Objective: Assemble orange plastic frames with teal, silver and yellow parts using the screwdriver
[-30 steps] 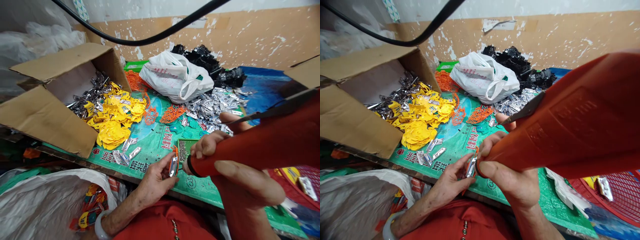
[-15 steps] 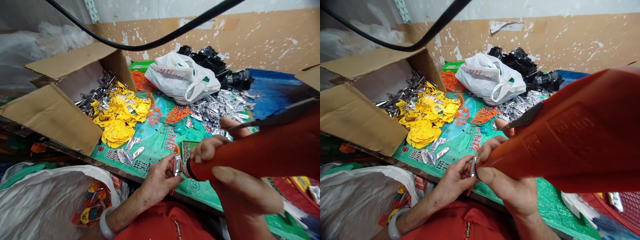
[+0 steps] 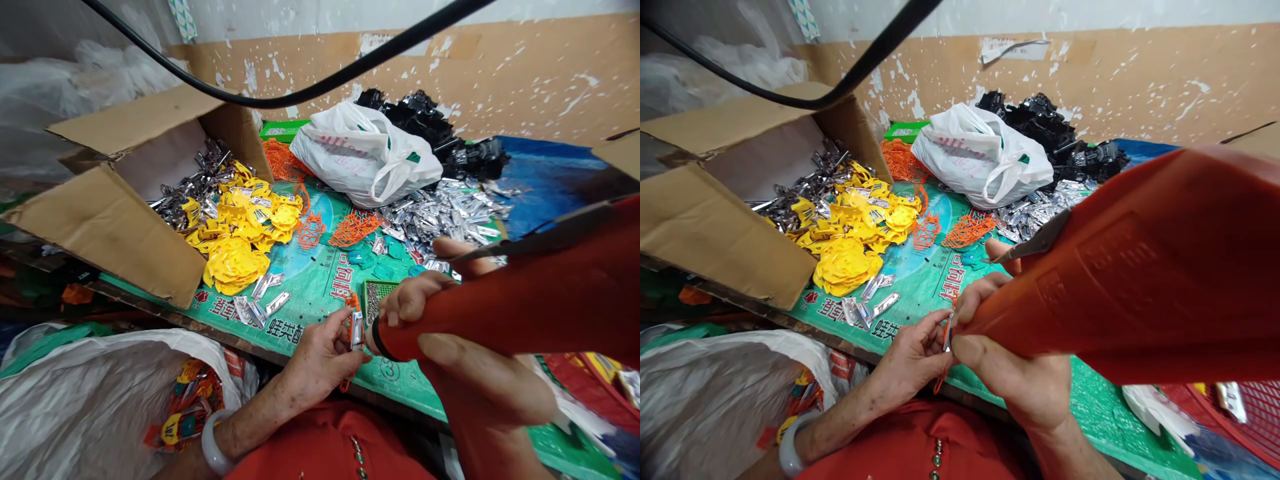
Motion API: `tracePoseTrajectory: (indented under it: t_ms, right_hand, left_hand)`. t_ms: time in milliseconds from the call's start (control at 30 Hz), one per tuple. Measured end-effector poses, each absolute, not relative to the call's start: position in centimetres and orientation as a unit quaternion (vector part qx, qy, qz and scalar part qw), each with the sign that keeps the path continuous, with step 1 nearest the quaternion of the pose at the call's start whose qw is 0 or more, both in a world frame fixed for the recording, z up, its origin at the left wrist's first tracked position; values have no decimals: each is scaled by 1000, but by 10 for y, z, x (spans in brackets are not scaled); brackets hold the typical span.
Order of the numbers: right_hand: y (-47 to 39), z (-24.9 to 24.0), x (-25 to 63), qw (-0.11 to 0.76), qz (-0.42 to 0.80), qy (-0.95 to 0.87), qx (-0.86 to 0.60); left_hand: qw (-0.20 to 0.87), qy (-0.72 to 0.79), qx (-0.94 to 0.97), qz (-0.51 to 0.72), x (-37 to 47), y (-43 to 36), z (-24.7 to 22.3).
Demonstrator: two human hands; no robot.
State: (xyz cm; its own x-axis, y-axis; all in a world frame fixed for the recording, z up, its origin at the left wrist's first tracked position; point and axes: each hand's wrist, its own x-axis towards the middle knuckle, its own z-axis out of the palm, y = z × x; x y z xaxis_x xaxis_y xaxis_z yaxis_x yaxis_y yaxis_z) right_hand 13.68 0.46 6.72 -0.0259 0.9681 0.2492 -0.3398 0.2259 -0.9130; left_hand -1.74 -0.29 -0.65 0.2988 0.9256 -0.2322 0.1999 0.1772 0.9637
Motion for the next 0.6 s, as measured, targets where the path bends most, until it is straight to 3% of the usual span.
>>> tracePoseTrajectory:
  t_ms: [600]
  right_hand:
    - [6,61,138,594,546,-497,-320]
  left_hand:
    - [595,509,537,314,-12,-5,-4]
